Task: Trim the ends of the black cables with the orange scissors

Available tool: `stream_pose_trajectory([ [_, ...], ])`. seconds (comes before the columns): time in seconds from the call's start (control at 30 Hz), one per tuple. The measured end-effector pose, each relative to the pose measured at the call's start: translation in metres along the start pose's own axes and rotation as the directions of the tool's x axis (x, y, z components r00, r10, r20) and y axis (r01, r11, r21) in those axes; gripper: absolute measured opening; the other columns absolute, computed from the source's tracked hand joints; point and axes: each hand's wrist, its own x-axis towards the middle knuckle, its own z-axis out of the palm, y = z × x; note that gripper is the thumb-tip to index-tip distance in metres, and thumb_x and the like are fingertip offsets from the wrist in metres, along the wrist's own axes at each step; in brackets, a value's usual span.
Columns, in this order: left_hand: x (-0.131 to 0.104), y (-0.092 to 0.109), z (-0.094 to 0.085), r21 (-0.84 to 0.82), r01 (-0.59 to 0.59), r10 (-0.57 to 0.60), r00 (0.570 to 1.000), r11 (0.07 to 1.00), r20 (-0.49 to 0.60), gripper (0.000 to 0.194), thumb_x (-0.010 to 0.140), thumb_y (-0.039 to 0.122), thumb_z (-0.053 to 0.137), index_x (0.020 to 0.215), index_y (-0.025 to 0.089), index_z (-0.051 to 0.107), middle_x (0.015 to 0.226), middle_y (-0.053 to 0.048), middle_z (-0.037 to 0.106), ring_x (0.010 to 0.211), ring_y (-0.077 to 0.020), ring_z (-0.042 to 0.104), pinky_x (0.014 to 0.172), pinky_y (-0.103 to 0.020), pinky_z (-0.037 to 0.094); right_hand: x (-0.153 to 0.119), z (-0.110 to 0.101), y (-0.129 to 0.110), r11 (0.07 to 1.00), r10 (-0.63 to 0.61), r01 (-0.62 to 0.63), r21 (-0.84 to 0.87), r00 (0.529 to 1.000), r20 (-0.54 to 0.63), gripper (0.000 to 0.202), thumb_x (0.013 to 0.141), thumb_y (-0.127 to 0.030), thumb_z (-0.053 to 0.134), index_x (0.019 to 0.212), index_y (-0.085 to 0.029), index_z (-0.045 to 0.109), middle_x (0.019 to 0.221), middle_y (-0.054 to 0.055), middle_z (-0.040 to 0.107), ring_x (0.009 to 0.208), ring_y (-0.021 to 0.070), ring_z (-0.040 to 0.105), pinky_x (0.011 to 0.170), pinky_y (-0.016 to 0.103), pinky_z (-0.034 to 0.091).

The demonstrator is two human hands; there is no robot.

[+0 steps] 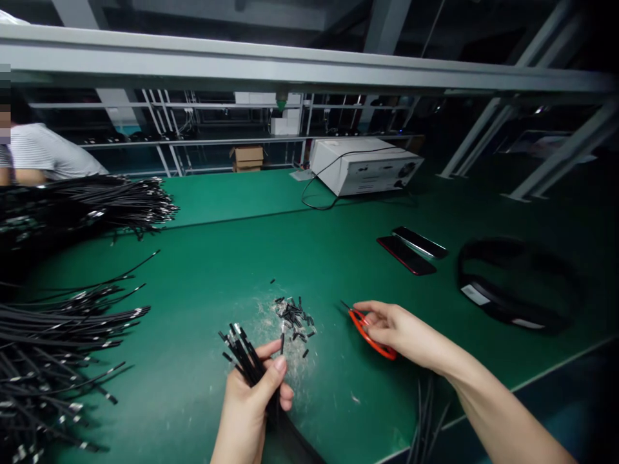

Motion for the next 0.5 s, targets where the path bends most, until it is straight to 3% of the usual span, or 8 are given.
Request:
stream_pose_trajectory([
  [0.07, 0.001, -0.001, -0.001, 0.002, 0.003, -0.003, 1.000, 1.000, 0.007, 0.055, 0.060, 0.035, 0.078, 0.103, 0.006, 0.058, 0.046, 0.001, 0.059, 0.038, -0.0087, 0.051, 0.040, -0.019, 0.041, -0.005, 0.007, -0.010, 0.992, -0.117, 0.119, 0.036, 0.991, -0.058, 0.044, 0.077, -0.034, 0.054, 0.118, -0.019, 0.048, 0.087, 0.003, 0.060, 0.073, 0.0158, 0.059, 0.061, 0.024, 0.045],
  [0.13, 0.002, -0.001, -0.001, 0.005, 0.001, -0.001, 1.000, 1.000, 0.008, 0.056, 0.061, 0.034, 0.077, 0.104, 0.005, 0.057, 0.046, 0.001, 0.059, 0.038, -0.0091, 0.052, 0.040, -0.019, 0.041, -0.013, 0.019, -0.025, 0.963, -0.268, 0.259, -0.080, 0.954, -0.132, 0.047, 0.072, -0.041, 0.064, 0.113, -0.024, 0.049, 0.096, 0.002, 0.057, 0.082, 0.0168, 0.057, 0.069, 0.025, 0.045],
  [0.23, 0.001, 0.000, -0.001, 0.017, 0.003, -0.003, 1.000, 1.000, 0.010, 0.055, 0.062, 0.033, 0.077, 0.106, 0.006, 0.057, 0.048, 0.001, 0.059, 0.040, -0.0092, 0.053, 0.041, -0.019, 0.042, -0.021, 0.038, -0.045, 0.859, -0.466, 0.414, -0.300, 0.876, -0.128, 0.042, 0.073, -0.042, 0.065, 0.108, -0.024, 0.051, 0.095, 0.003, 0.054, 0.083, 0.0174, 0.055, 0.071, 0.026, 0.044],
  [0.37, 0.002, 0.001, -0.001, 0.012, 0.009, -0.009, 1.000, 1.000, 0.004, 0.053, 0.063, 0.032, 0.076, 0.106, 0.006, 0.058, 0.053, 0.002, 0.059, 0.043, -0.0087, 0.054, 0.043, -0.019, 0.043, -0.019, 0.056, -0.053, 0.690, -0.562, 0.410, -0.596, 0.823, -0.086, 0.029, 0.077, -0.043, 0.061, 0.096, -0.022, 0.055, 0.081, 0.003, 0.054, 0.070, 0.0182, 0.054, 0.064, 0.029, 0.041],
  [0.5, 0.004, 0.000, -0.002, 0.011, 0.018, -0.018, 1.000, 1.000, 0.010, 0.053, 0.065, 0.032, 0.075, 0.108, 0.006, 0.058, 0.054, 0.001, 0.059, 0.044, -0.0085, 0.054, 0.045, -0.019, 0.044, -0.011, 0.064, -0.053, 0.582, -0.613, 0.415, -0.699, 0.789, -0.043, 0.031, 0.074, -0.046, 0.064, 0.091, -0.022, 0.056, 0.076, 0.001, 0.054, 0.066, 0.0167, 0.053, 0.063, 0.029, 0.037],
])
